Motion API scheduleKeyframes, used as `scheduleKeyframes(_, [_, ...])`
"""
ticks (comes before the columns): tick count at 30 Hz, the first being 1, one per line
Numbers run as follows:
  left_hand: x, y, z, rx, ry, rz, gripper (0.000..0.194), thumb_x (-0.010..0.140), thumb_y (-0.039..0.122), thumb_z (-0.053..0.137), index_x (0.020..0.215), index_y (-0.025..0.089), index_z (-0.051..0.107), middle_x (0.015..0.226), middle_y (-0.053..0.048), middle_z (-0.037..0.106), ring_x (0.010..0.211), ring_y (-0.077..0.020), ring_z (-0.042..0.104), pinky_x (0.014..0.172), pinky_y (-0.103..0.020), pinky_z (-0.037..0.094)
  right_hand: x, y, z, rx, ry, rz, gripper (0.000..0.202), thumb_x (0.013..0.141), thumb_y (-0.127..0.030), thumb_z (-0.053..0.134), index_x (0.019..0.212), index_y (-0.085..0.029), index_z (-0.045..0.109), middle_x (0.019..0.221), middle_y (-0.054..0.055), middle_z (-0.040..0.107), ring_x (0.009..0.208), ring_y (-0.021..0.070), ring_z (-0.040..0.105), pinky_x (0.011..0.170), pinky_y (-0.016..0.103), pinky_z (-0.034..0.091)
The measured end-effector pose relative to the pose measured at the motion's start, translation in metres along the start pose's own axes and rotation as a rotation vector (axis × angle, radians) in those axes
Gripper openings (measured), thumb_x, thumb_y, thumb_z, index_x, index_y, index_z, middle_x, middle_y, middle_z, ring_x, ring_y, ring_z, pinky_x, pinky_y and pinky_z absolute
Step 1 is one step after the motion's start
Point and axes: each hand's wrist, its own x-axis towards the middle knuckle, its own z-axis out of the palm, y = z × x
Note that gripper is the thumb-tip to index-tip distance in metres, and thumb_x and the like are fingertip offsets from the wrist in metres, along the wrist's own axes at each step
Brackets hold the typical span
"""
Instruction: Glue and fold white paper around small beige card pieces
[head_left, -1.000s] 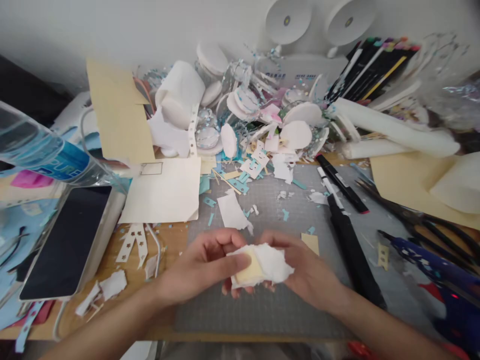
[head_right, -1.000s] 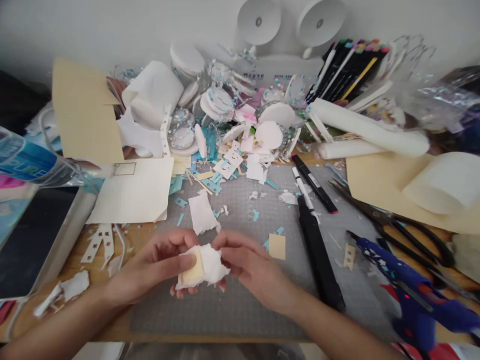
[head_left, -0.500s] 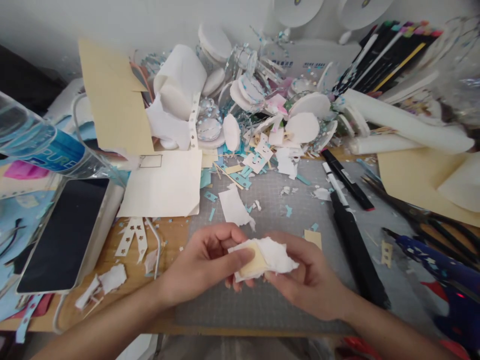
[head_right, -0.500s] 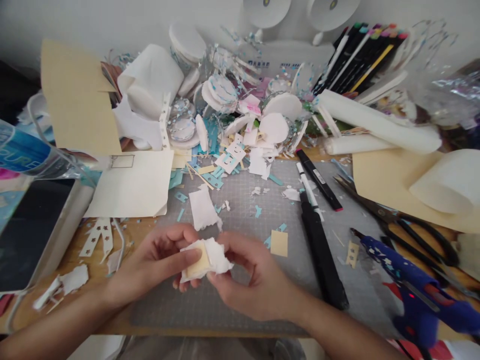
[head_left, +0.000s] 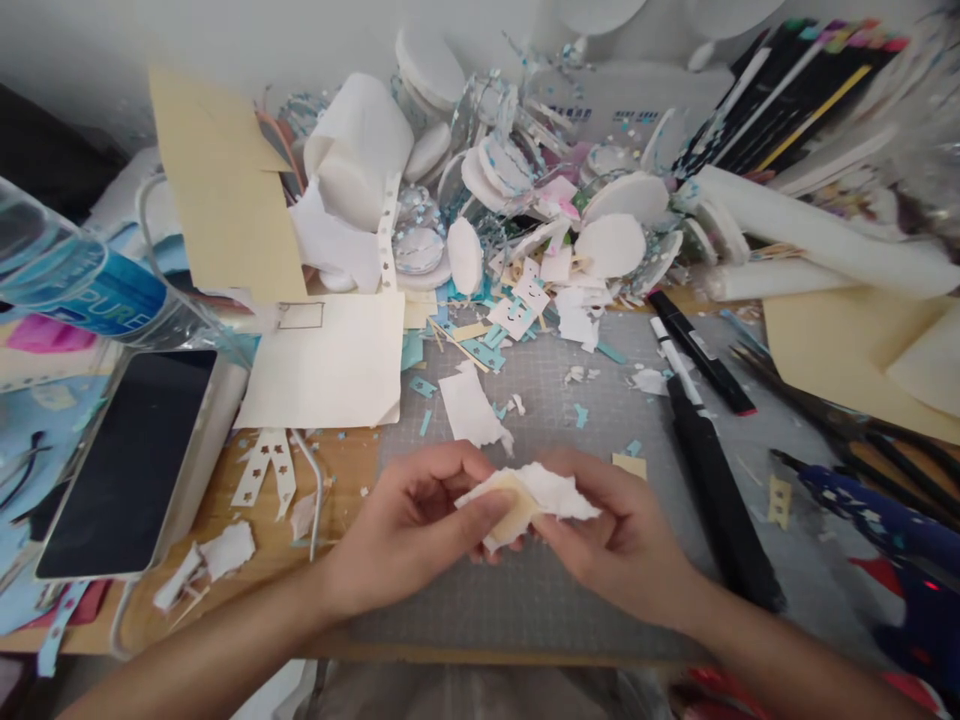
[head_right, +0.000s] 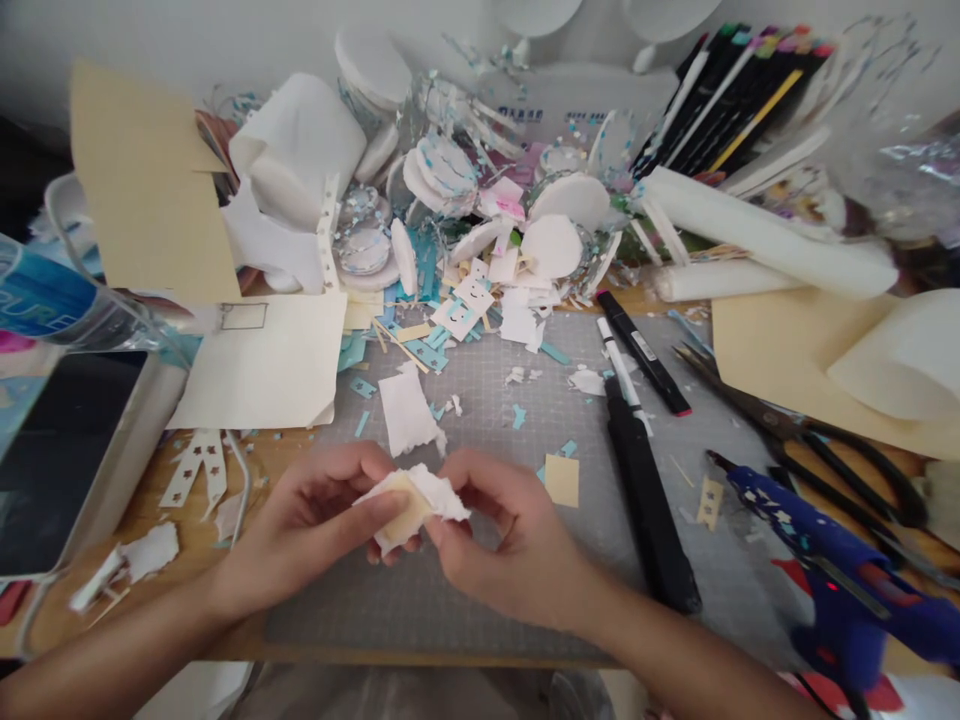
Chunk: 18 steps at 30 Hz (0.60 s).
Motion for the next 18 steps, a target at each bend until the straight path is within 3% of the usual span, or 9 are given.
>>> scheduleKeyframes(8, [0.003,-0.009,-0.001,0.118,0.021,0.014,0.016,0.079,0.028,0.078,0.082,0.014,0.070,0.072,-0.001,0.065,0.065,-0.0103,0.056,0.060,-0.019,0.047,0.005,0.001,0.002,-0.007,0.135,0.025,0.019,0.082,-0.034,0.069,0.073,-0.025,0.055,0.070,0.001,0.056,0.064,0.0160,0.055,0.059,0.029,0.050])
scheduleKeyframes(15, [0.002,0.000,-0.003,0.018,-0.045,-0.095,0.015,0.081,0.028,0.077,0.082,0.013,0.072,0.064,-0.001,0.065,0.055,-0.0079,0.055,0.053,-0.017,0.046,0.002,-0.001,0.002,0.125,0.014,0.056,0.015,0.086,-0.039,0.067,0.081,-0.027,0.060,0.079,0.002,0.062,0.070,0.0159,0.059,0.067,0.031,0.053])
scheduleKeyframes(18, [0.002,0.002,-0.006,-0.032,-0.098,-0.123,0.015,0.081,0.028,0.077,0.082,0.014,0.073,0.066,-0.002,0.067,0.054,-0.0069,0.055,0.050,-0.015,0.044,0.001,-0.003,-0.002,0.195,-0.040,0.104,0.021,0.084,-0.045,0.070,0.085,-0.026,0.063,0.079,0.002,0.060,0.065,0.0141,0.056,0.061,0.029,0.051])
